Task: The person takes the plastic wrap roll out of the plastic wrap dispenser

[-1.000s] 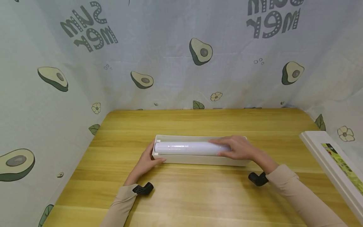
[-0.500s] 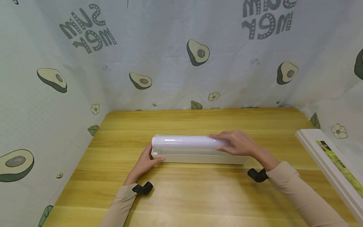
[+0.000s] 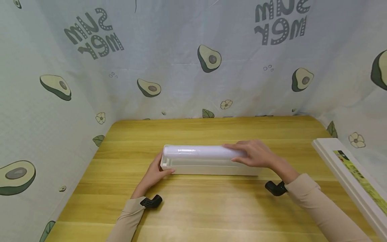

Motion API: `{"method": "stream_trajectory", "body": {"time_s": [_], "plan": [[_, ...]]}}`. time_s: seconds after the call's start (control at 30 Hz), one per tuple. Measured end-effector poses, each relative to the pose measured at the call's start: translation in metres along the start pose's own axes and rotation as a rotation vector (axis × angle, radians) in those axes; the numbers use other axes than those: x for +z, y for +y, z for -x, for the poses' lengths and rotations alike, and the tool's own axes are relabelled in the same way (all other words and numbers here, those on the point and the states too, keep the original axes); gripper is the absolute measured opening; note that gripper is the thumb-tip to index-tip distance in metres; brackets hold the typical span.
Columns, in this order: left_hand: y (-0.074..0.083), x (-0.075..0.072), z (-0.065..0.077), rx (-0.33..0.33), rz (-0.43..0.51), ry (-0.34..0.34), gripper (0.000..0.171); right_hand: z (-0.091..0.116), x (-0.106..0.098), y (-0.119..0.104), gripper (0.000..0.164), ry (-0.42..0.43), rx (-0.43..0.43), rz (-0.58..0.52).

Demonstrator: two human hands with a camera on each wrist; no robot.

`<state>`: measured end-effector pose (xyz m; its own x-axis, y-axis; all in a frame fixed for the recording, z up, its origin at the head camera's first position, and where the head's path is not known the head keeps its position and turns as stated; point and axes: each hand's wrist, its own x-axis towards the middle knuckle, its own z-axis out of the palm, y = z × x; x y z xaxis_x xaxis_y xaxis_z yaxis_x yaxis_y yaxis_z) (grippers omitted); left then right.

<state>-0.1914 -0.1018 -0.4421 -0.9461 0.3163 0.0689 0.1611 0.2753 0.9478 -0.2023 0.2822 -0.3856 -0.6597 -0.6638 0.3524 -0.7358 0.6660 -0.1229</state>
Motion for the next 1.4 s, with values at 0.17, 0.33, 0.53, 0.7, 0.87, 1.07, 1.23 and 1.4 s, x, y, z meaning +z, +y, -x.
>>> {"method": "stream_trajectory", "body": {"time_s": [0.17,0.33,0.53,0.7,0.87,1.07,1.23,1.4], "plan": [[0.0,-0.001,0.001,-0.001,0.003,0.007,0.092,0.002,-0.001,-0.001,0.054,0.012,0.008,0.013],[-0.003,0.001,-0.001,-0.005,0.001,0.002,0.093,0.006,-0.003,-0.001,0.055,0.019,0.024,0.033],[-0.032,0.005,-0.01,0.008,0.001,0.03,0.095,0.013,-0.004,0.001,0.057,0.031,0.034,0.052],[-0.036,0.005,-0.009,0.042,-0.018,0.041,0.096,0.016,-0.007,0.002,0.059,0.045,0.03,0.062],[-0.036,0.005,-0.01,0.049,-0.018,0.034,0.096,0.018,-0.01,0.002,0.059,0.058,0.025,0.079],[-0.035,0.005,-0.012,0.061,-0.026,0.033,0.096,0.023,-0.014,0.003,0.06,0.074,0.028,0.081],[-0.035,0.005,-0.012,0.052,-0.016,0.033,0.095,0.029,-0.017,0.003,0.06,0.081,0.037,0.07],[-0.032,0.006,-0.01,0.029,0.016,0.028,0.094,0.033,-0.019,0.003,0.06,0.088,0.039,0.078]]}}
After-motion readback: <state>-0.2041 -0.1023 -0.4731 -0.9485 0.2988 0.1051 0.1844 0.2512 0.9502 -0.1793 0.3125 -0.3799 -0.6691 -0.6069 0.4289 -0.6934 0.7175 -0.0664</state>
